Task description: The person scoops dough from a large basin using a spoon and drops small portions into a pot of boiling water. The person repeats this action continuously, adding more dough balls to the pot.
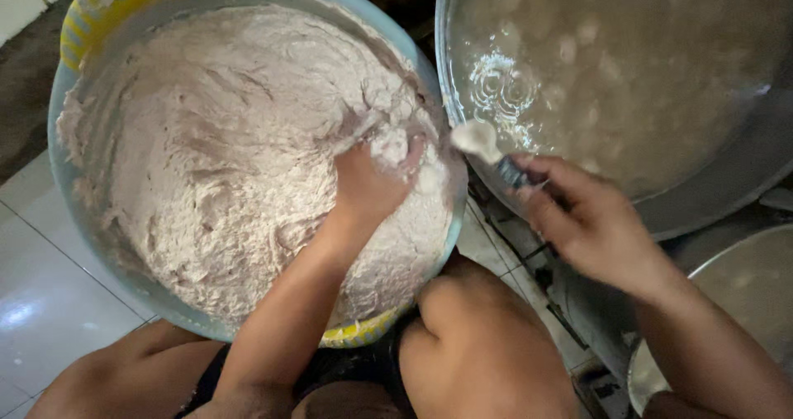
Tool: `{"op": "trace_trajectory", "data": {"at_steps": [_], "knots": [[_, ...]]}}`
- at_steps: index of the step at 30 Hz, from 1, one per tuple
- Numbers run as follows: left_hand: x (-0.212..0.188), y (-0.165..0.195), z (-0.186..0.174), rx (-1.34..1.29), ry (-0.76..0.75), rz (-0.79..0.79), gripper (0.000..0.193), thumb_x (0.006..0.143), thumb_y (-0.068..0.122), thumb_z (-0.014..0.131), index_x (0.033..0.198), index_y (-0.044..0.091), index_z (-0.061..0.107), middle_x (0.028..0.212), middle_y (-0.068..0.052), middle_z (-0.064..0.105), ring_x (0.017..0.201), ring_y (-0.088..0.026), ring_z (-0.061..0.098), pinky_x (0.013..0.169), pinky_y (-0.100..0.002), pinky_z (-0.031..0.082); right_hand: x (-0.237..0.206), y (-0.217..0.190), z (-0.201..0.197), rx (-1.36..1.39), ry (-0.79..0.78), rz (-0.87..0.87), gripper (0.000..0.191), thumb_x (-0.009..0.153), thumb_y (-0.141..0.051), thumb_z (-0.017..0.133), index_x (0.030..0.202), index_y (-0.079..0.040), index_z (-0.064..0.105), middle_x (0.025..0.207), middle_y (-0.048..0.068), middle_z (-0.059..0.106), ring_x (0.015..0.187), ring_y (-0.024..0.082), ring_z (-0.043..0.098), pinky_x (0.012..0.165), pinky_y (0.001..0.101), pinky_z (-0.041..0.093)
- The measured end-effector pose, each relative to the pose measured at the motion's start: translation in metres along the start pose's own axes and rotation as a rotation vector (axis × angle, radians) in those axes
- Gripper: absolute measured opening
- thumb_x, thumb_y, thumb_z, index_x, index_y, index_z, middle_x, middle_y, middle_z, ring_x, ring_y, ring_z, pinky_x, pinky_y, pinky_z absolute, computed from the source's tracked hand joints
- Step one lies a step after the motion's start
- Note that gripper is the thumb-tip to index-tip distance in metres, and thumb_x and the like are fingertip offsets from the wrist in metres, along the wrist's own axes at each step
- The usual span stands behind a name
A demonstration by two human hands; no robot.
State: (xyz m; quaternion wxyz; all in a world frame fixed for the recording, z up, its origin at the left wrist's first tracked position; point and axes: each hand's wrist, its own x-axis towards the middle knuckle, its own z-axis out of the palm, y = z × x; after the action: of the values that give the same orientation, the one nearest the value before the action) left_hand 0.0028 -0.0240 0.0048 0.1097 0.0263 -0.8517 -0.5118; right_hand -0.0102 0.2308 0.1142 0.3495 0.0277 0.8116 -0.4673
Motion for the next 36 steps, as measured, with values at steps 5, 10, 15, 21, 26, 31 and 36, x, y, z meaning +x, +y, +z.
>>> {"op": "trace_trajectory", "data": {"at_steps": [5,10,15,21,26,31,36], "knots": [[-0.014,0.004,0.009,-0.171,-0.052,-0.063,0.028,0.086,0.014,0.08,0.11,0.005,0.069,0.1,-0.012,0.075,0.093,-0.027,0.075,0.084,-0.036,0.059,0.005,-0.013,0.012,0.114,-0.085,0.101,0.04,0.097,-0.009,0.056,0.137,-0.006,0.058,0.089,0.001,0.072,0.062,0.008,0.057,0.053,0.0261,0.049],[-0.021,0.007,0.015,-0.04,-0.131,-0.129,0.035,0.076,0.016,0.082,0.108,0.005,0.072,0.096,-0.017,0.075,0.092,-0.035,0.075,0.079,-0.04,0.058,-0.001,-0.025,0.029,-0.231,-0.041,-0.132,0.042,0.097,-0.01,0.062,0.138,-0.004,0.058,0.076,0.003,0.066,0.062,0.007,0.056,0.056,0.0252,0.049],[-0.008,0.015,0.009,0.307,-0.33,-0.325,0.037,0.068,0.032,0.084,0.093,0.007,0.074,0.089,-0.02,0.075,0.087,-0.04,0.073,0.077,-0.048,0.057,0.012,-0.02,0.028,-0.085,-0.149,-0.024,0.039,0.096,-0.011,0.061,0.135,-0.007,0.061,0.07,0.002,0.064,0.059,0.007,0.053,0.051,0.0266,0.046],[0.018,0.017,-0.02,0.571,-0.511,-0.568,0.077,0.082,0.071,0.07,0.097,-0.004,0.071,0.089,-0.029,0.072,0.089,-0.045,0.071,0.082,-0.051,0.056,0.043,0.015,-0.02,0.125,-0.031,-0.02,0.043,0.096,-0.006,0.051,0.138,-0.009,0.056,0.083,-0.002,0.063,0.063,0.006,0.058,0.05,0.0254,0.049],[0.011,0.016,-0.021,0.597,-0.574,-0.615,0.083,0.082,0.077,0.067,0.097,-0.004,0.074,0.091,-0.029,0.072,0.092,-0.044,0.071,0.085,-0.048,0.058,0.092,0.046,-0.077,-0.266,0.466,-0.101,0.042,0.098,-0.008,0.061,0.14,-0.004,0.058,0.096,0.012,0.068,0.074,0.018,0.065,0.062,0.0352,0.052],[-0.003,0.012,-0.011,0.377,-0.331,0.28,0.032,0.097,0.041,0.066,0.105,0.013,0.08,0.101,-0.011,0.079,0.088,-0.038,0.072,0.077,-0.048,0.055,0.11,0.05,-0.102,-0.77,0.64,-0.342,0.043,0.088,-0.007,0.079,0.127,0.002,0.062,0.11,0.023,0.073,0.093,0.035,0.072,0.078,0.0434,0.058],[-0.007,0.017,0.009,0.173,-0.047,0.064,0.018,0.093,0.026,0.076,0.094,0.008,0.073,0.091,-0.014,0.072,0.085,-0.039,0.068,0.08,-0.047,0.055,0.073,0.035,-0.088,-0.328,0.543,-0.209,0.025,0.107,-0.008,0.062,0.128,0.002,0.052,0.102,0.014,0.067,0.087,0.02,0.069,0.071,0.0353,0.055]]}}
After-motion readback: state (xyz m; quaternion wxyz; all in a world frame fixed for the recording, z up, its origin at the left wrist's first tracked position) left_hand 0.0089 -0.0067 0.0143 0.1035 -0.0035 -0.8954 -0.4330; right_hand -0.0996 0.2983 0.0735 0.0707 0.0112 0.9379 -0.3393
